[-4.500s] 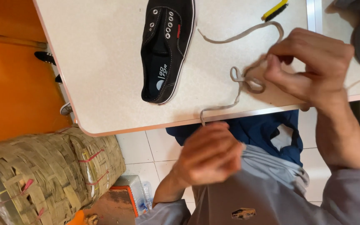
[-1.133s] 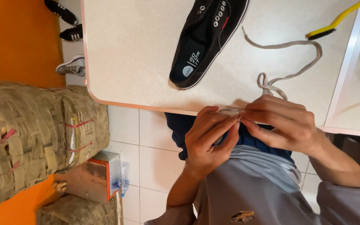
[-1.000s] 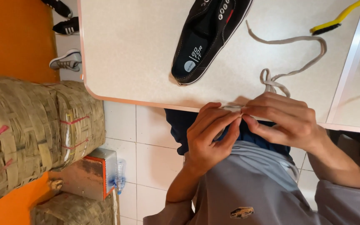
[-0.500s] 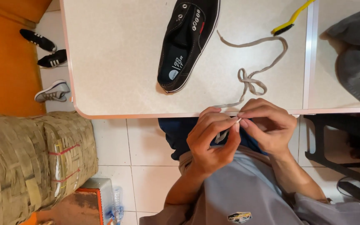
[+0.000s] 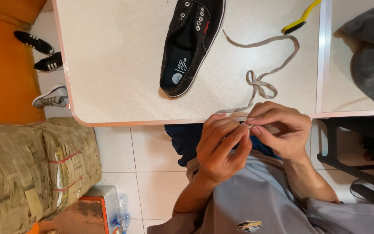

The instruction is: The person is lacing a black sneaker by threading a grey shoelace through the eyelets.

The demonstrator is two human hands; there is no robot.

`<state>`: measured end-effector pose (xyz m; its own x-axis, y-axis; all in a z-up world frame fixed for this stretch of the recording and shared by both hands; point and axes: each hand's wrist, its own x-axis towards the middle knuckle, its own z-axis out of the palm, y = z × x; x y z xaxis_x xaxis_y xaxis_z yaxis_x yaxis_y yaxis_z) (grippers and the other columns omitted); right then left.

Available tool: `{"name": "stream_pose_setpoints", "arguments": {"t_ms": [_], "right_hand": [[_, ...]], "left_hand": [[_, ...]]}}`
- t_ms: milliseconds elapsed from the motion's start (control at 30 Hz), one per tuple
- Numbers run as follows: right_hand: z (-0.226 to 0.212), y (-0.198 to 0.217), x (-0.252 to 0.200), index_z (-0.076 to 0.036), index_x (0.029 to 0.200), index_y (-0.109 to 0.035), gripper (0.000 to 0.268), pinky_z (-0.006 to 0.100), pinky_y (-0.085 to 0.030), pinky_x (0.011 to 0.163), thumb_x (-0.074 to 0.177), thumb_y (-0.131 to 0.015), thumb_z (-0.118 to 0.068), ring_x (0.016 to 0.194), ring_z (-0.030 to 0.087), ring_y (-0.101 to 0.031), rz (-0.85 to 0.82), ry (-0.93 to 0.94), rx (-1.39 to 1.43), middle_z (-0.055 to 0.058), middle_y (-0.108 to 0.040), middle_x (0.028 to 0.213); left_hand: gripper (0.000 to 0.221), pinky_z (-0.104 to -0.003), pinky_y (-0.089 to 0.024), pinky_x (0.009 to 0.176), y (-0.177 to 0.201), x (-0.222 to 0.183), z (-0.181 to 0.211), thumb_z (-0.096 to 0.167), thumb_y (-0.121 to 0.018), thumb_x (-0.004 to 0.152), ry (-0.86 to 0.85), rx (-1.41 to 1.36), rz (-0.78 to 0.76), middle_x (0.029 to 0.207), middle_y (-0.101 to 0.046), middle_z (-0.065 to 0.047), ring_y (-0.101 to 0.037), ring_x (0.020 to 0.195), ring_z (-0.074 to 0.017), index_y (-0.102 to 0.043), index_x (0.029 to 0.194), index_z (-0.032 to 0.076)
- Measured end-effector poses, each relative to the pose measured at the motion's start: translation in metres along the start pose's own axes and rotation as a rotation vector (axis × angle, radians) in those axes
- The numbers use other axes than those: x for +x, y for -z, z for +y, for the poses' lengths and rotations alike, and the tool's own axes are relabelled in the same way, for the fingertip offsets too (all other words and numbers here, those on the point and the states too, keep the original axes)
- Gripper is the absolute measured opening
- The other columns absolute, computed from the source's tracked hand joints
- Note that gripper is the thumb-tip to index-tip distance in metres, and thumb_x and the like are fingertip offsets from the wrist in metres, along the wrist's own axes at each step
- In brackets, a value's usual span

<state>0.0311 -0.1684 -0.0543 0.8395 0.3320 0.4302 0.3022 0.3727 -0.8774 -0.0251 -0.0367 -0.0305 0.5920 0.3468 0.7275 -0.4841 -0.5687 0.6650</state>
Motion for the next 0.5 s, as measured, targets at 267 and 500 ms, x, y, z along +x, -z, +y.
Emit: {"name": "stream_pose_setpoints", "arguments": {"t_ms": [267, 500], "right_hand": [[-0.014, -0.003, 0.016, 0.015, 0.083, -0.069, 0.008, 0.038, -0.055, 0.06, 0.081, -0.075, 0.01, 0.058, 0.026, -0.063, -0.102, 0.017, -0.147, 0.024, -0.068, 0.073], [-0.053, 0.013, 0.025, -0.003, 0.099, -0.057, 0.02, 0.031, -0.045, 0.063, 0.102, -0.056, -0.023, 0.067, 0.02, -0.054, -0.513, -0.196, -0.733, 0.008, -0.058, 0.082]], "left_hand": [[0.007, -0.042, -0.06, 0.087, 0.013, 0.006, -0.002, 0.002, -0.071, 0.096, 0.052, 0.071, -0.098, 0.084, -0.071, -0.007, -0.069, 0.073, -0.0218, -0.077, 0.099, 0.003], [0.021, -0.041, -0.058, 0.086, 0.029, 0.037, 0.001, -0.003, -0.049, 0.104, -0.264, 0.242, -0.555, 0.092, -0.065, -0.011, -0.065, 0.083, -0.022, -0.067, 0.094, -0.003]]}}
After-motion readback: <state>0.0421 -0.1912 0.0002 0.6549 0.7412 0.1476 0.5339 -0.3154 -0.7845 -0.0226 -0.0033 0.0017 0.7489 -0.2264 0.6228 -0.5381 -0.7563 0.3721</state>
